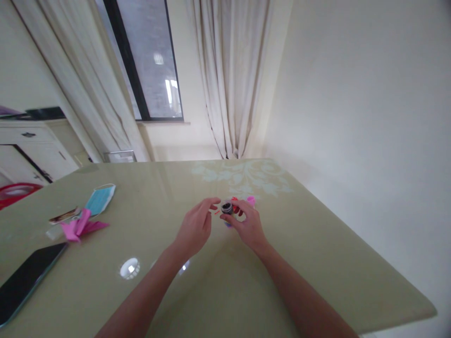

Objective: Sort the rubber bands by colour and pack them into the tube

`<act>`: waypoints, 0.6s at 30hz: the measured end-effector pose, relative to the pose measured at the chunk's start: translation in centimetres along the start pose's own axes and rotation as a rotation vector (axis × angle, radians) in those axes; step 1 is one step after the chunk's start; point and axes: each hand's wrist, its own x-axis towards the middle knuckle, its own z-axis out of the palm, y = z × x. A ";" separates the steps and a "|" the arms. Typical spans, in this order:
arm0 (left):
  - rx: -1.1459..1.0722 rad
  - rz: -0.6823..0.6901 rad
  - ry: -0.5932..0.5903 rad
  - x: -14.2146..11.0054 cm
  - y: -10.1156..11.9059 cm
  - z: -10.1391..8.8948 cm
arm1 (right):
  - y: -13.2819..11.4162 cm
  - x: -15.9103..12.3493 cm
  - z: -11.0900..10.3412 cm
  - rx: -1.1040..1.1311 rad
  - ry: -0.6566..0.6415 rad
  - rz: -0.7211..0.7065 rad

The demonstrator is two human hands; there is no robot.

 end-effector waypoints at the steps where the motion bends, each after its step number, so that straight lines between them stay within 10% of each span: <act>1: -0.060 -0.052 0.021 -0.5 -0.1 0.1 | -0.1 -0.1 0.1 0.020 -0.004 0.010; 8: -0.200 -0.200 -0.131 -4.1 -1.7 2.3 | -0.8 -1.0 1.2 0.203 -0.130 0.083; 18: 0.033 -0.219 0.137 -3.4 -4.7 0.8 | 5.4 0.8 -1.6 -0.113 0.044 0.192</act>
